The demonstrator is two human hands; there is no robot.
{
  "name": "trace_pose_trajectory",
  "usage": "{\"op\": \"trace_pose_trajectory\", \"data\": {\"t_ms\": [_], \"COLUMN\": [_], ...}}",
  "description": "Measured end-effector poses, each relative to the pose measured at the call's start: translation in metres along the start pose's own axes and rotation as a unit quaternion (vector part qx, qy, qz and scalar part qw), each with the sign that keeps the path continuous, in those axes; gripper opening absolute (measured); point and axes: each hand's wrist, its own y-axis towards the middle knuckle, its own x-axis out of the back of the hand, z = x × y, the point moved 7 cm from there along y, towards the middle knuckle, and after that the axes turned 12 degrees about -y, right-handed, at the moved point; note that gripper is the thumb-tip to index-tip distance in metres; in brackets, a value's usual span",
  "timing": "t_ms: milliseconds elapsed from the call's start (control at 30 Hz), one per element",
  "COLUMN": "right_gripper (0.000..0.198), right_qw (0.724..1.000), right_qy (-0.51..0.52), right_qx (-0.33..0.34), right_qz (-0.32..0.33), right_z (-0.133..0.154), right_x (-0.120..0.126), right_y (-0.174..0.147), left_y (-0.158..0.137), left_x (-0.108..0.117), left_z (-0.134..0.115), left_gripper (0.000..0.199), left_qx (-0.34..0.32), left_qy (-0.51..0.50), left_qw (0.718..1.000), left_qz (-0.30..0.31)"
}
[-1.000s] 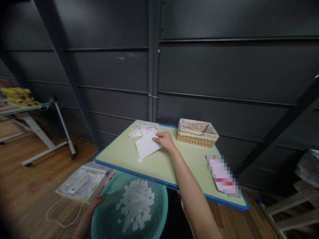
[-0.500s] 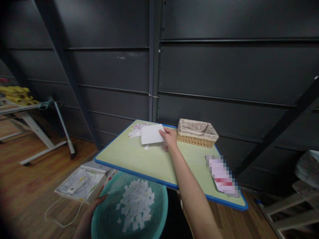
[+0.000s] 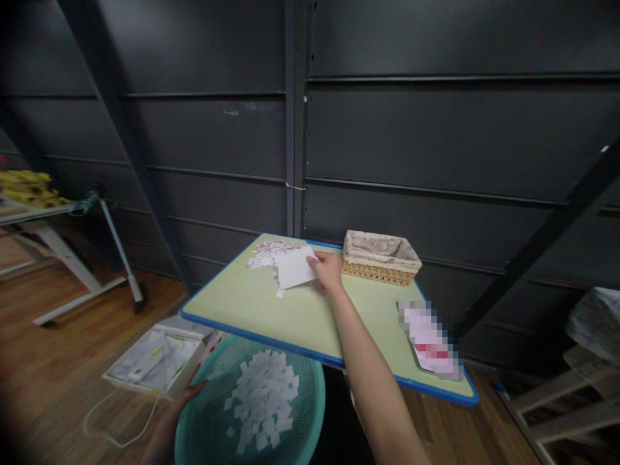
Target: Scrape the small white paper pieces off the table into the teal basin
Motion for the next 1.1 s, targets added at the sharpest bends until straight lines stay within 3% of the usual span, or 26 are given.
{"op": "trace_pose_trajectory", "data": {"t_ms": [533,667,867,1100], "right_gripper": [0.033,0.033,0.034,0.037], "right_qw": [0.993,0.994,0.994,0.996], "right_qy": [-0.110,-0.094,-0.088,-0.063], "right_qx": [0.029,0.025,0.063,0.056], "right_qz": [-0.028,-0.048,-0.016,0.000], "right_z": [0.013,0.013,0.022,0.019], "right_x": [0.009,0.012,0.006,0.005], "right_y": [-0.004,-0.004,-0.007,-0.006], "left_y": [-0.009,-0.004,0.004,0.008], "left_x": [-0.006,-0.001,0.002,0.005], "left_z": [-0.002,0.000,0.005,0.003], "left_gripper": [0.057,0.062,0.073,0.075], "left_qx": [0.013,0.019,0.031,0.016], "left_qy": [0.001,-0.012,-0.046,-0.034], "left_qw": [1.000,1.000,0.998,0.999], "left_qz": [-0.029,-0.022,0.023,0.018]}}
